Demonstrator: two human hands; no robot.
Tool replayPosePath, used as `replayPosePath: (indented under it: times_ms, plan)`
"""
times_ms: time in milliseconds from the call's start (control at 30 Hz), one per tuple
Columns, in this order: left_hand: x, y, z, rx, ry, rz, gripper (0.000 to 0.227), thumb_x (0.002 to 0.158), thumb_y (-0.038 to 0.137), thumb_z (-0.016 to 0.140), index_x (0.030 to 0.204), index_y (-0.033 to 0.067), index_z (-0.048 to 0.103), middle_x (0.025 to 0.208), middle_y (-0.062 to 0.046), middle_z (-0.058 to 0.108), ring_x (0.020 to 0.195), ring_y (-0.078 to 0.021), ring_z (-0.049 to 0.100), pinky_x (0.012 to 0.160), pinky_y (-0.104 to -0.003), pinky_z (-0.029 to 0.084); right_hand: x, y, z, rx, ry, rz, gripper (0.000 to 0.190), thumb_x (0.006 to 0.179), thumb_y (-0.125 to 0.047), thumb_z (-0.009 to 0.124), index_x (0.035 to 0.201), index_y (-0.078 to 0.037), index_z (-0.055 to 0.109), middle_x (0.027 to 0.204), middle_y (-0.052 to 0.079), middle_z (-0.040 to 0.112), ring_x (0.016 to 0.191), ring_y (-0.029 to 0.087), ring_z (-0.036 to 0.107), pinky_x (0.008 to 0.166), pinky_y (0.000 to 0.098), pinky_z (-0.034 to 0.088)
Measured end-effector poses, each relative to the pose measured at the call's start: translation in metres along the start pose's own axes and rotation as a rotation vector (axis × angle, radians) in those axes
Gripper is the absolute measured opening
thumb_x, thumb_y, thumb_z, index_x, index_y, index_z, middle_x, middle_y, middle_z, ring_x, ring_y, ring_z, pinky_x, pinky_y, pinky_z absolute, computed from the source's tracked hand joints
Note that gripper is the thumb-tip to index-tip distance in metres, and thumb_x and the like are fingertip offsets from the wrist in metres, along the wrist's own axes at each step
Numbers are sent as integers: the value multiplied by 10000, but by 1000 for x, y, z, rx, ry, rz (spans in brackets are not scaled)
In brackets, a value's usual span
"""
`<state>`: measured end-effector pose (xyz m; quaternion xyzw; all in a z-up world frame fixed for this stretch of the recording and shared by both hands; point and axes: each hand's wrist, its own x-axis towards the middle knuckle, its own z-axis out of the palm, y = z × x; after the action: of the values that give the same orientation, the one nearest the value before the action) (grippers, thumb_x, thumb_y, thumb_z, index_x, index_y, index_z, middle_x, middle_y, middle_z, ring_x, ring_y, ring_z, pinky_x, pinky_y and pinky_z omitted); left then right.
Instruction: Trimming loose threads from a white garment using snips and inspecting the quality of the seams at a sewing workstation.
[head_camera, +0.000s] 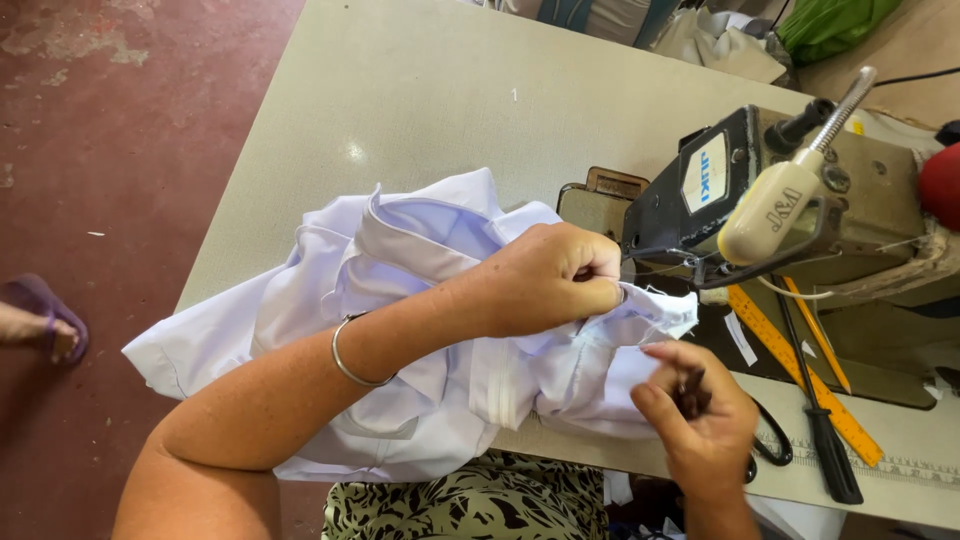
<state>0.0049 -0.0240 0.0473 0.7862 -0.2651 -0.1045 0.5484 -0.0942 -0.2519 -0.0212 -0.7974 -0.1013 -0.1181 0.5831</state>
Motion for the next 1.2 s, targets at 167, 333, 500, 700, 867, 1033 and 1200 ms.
replayPosePath:
  times_ms: [167,333,500,700,867,1033,1200]
  plan:
    - [-17,15,13,123,81,125,233,812,98,549,651,134,384,574,35,400,573,-125,371,533,-330,317,4,18,29,23,243,-41,233,850,-207,811,991,-43,726,762,9,648,678,88,546,604,238,465]
    - [-28,12,-2,241,107,247,238,784,75,497,669,128,295,576,32,279,569,-144,241,508,-359,253,19,21,32,488,32,-27,286,895,-212,742,990,40,646,817,46,553,711,113,491,601,239,397]
    - [-35,24,12,382,184,259,254,729,169,584,901,109,406,781,-41,500,665,-255,439,580,-401,378,25,21,28,371,-41,-30,304,905,-274,758,1003,10,717,806,16,643,736,107,565,613,248,469]
    - [-35,24,16,487,360,677,197,856,-71,522,1016,33,472,1027,-149,536,816,-316,532,786,-408,487,33,-2,27,190,-114,-100,252,900,-238,739,996,-5,731,973,56,715,907,133,655,803,276,564]
    - [-29,7,28,322,364,604,266,755,-88,508,980,53,485,921,-119,560,813,-324,557,750,-403,489,14,-19,26,128,63,-110,272,857,-154,758,1071,-14,667,961,64,653,810,127,580,761,239,489]
    - [-27,21,35,380,384,692,175,819,-95,523,922,19,437,823,-101,449,712,-313,435,669,-417,439,16,-50,32,-25,258,-310,213,907,-97,702,1063,39,654,991,135,643,677,140,437,596,234,360]
    - [-29,28,26,230,294,693,107,895,-80,484,946,12,462,839,-107,470,727,-299,448,687,-405,433,21,-50,32,0,231,-353,164,1008,-125,598,997,27,660,894,147,640,650,147,525,612,252,442]
